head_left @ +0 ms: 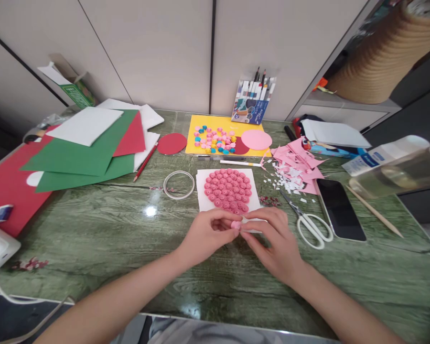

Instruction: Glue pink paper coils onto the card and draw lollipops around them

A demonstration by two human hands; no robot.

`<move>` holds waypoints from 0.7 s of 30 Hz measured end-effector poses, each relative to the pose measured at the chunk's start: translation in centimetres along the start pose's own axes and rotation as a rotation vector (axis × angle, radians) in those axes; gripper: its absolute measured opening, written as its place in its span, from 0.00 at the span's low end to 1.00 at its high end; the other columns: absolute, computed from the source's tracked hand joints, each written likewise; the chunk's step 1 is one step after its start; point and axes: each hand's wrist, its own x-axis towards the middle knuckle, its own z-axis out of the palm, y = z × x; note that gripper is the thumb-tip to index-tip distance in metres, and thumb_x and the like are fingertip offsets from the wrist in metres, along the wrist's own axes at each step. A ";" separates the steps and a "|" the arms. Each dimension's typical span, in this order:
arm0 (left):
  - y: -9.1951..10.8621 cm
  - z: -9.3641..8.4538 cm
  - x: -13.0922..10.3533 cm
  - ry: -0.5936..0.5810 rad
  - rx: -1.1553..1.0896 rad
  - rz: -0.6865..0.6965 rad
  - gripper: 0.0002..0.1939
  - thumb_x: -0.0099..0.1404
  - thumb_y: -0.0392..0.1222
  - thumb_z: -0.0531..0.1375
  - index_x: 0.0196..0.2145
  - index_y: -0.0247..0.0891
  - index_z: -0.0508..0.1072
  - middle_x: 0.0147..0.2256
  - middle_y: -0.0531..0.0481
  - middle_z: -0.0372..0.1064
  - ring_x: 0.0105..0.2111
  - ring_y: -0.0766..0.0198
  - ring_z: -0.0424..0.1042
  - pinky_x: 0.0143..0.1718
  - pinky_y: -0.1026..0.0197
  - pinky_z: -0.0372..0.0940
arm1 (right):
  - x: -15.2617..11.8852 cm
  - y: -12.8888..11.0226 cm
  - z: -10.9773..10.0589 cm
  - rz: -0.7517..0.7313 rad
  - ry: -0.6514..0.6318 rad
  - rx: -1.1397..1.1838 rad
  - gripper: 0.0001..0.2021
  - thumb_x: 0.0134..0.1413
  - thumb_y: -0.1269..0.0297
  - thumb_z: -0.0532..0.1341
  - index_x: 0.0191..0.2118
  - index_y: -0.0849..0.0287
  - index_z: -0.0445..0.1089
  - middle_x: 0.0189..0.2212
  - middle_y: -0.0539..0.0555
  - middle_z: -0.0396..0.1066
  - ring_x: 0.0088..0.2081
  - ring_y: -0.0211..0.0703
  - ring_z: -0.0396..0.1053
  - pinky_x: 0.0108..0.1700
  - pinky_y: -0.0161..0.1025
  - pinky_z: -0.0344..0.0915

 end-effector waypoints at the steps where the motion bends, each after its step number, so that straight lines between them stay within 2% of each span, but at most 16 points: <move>1: 0.0 0.0 0.0 0.014 0.051 0.041 0.10 0.52 0.37 0.64 0.34 0.34 0.76 0.32 0.47 0.73 0.32 0.64 0.70 0.35 0.62 0.64 | 0.0 0.0 0.0 0.004 0.000 0.001 0.09 0.51 0.74 0.62 0.38 0.56 0.68 0.36 0.53 0.70 0.40 0.43 0.65 0.43 0.44 0.58; 5: 0.0 0.2 -0.2 0.041 0.171 0.121 0.09 0.54 0.36 0.62 0.35 0.34 0.76 0.31 0.48 0.72 0.31 0.64 0.70 0.34 0.62 0.65 | 0.0 0.1 0.0 0.008 0.001 -0.020 0.08 0.51 0.73 0.62 0.38 0.55 0.68 0.35 0.52 0.70 0.40 0.43 0.65 0.43 0.44 0.58; 12: -0.1 0.2 -0.3 0.034 0.182 0.111 0.08 0.53 0.34 0.62 0.33 0.35 0.76 0.30 0.49 0.72 0.30 0.65 0.69 0.34 0.63 0.65 | 0.1 -0.2 0.2 -0.029 -0.042 -0.073 0.05 0.52 0.73 0.60 0.34 0.57 0.66 0.36 0.53 0.71 0.40 0.42 0.66 0.44 0.44 0.58; 21: 0.3 0.1 -0.1 -0.032 -0.081 -0.073 0.11 0.50 0.37 0.66 0.33 0.33 0.76 0.30 0.48 0.73 0.31 0.65 0.70 0.36 0.62 0.63 | 0.4 -0.1 0.2 -0.113 -0.029 -0.081 0.07 0.50 0.75 0.60 0.31 0.56 0.63 0.34 0.52 0.70 0.37 0.40 0.67 0.41 0.41 0.61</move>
